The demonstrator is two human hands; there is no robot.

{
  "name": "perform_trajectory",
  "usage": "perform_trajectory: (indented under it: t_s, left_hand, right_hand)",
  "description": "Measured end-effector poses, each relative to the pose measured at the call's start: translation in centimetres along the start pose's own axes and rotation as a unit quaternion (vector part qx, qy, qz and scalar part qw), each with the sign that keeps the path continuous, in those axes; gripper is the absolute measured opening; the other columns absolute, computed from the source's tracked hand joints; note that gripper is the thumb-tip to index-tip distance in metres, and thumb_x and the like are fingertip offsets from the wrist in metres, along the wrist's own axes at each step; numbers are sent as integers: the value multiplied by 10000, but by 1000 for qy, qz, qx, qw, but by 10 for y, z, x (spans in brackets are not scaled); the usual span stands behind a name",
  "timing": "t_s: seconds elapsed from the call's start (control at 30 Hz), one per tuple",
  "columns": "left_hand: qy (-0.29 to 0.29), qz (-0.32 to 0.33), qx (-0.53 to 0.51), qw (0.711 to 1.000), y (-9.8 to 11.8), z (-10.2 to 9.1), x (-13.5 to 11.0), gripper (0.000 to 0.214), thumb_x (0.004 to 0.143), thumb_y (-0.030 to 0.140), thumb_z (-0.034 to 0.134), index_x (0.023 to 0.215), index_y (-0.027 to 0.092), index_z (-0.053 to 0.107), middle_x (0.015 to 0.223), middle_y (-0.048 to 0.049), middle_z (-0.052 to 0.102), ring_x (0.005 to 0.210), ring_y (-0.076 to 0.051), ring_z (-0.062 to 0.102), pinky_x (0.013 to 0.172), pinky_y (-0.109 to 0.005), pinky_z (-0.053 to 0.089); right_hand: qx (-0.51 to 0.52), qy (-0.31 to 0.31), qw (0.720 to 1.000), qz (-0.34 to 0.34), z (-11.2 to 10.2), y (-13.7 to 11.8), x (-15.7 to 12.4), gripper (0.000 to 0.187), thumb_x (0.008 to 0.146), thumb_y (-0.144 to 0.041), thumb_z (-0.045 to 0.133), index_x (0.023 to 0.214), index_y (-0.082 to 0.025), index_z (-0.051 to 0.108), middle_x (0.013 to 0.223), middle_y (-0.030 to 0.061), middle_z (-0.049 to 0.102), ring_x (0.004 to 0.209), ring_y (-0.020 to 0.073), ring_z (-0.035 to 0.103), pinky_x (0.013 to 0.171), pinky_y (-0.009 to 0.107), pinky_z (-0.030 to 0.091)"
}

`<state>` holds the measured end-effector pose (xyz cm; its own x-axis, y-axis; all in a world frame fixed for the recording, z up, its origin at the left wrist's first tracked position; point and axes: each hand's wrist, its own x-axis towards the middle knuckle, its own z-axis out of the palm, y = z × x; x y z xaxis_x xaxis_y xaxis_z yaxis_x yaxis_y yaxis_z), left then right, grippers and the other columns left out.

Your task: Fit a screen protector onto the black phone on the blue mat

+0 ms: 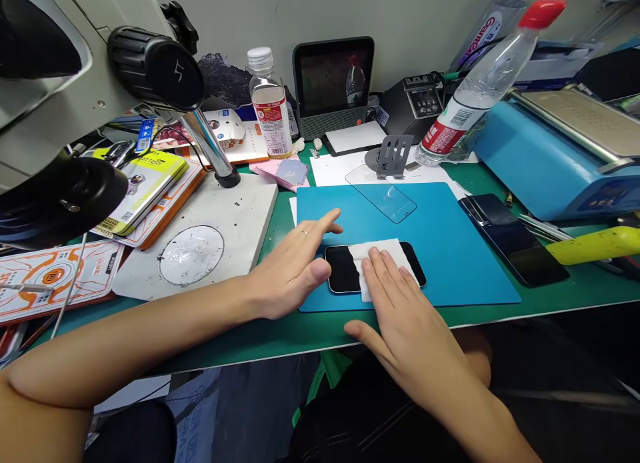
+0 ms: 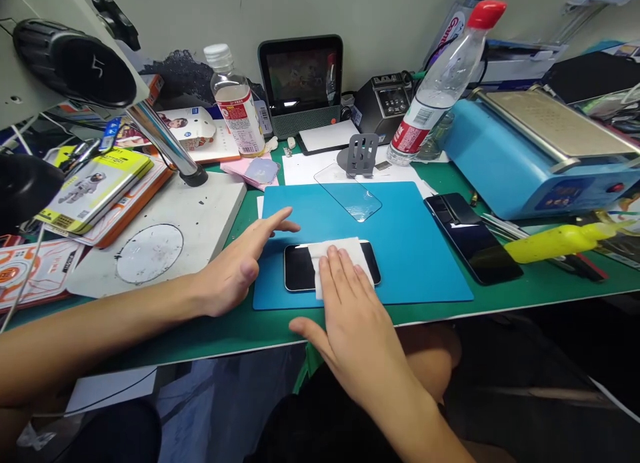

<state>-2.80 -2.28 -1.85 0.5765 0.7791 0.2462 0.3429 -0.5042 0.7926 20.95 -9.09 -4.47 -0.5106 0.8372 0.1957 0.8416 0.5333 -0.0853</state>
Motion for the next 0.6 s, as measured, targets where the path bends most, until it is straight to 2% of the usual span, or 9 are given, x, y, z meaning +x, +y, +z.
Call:
perform_trajectory:
  t_s: [0.13,0.23,0.27,0.3,0.37,0.43,0.5,0.6]
  left_hand:
    - [2,5,10,1000,0,-1,0,930,943,814,74,1617,200,256,1444,-185,546,1315,-328,503,1122,-528,367]
    - [21,45,1,999,3,-4,0,794,1008,739,136,1544,207,382,1378,-153,608,1259,-300,546,1086,-492,398]
    - [29,66,-2,997,5,-5,0,695,1042,679,198,1494,210,443,1331,-135,640,1220,-285,571,1067,-473,412]
    - [37,84,-3,996,7,-6,0,580,1068,601,274,1432,210,499,1277,-117,669,1176,-269,593,1044,-453,427]
    - [55,102,5,993,10,-7,1,366,1069,432,415,1309,205,572,1172,-90,705,1088,-240,624,989,-415,456]
    - [76,103,16,992,12,-7,1,250,1036,318,491,1228,198,598,1099,-78,716,1026,-223,633,933,-391,478]
    - [99,104,27,989,13,-6,1,198,1014,276,514,1167,195,611,1041,-73,713,976,-217,634,886,-382,491]
    - [134,124,34,983,14,-5,0,120,995,217,516,1047,204,623,925,-47,703,853,-196,615,803,-367,490]
  right_hand:
    - [57,-20,998,-25,-4,-5,19,847,993,-656,426,1572,-43,355,1649,233,337,1556,352,270,1188,573,398]
    - [102,28,994,-15,-17,4,24,643,1012,-564,480,1477,-120,506,1692,162,280,1592,362,116,1228,621,293]
    - [115,54,992,8,-23,11,25,568,1020,-527,488,1432,-141,551,1688,151,302,1590,367,132,1235,637,261]
    - [130,73,988,38,-27,20,28,515,1026,-501,488,1402,-159,575,1663,148,366,1576,368,212,1233,639,259]
    - [161,76,979,99,-34,39,39,481,1030,-487,479,1397,-194,585,1505,137,588,1439,341,489,1190,602,355]
    - [166,5,975,146,-36,56,54,508,993,-541,506,1339,-195,642,1290,134,718,1235,338,638,1013,531,519]
    - [152,-50,978,133,-35,67,70,496,956,-571,533,1237,-199,702,1164,127,734,1139,331,642,924,487,536]
    - [148,-108,978,99,-33,73,88,436,940,-554,532,1134,-209,714,1090,117,698,1084,314,608,850,442,515]
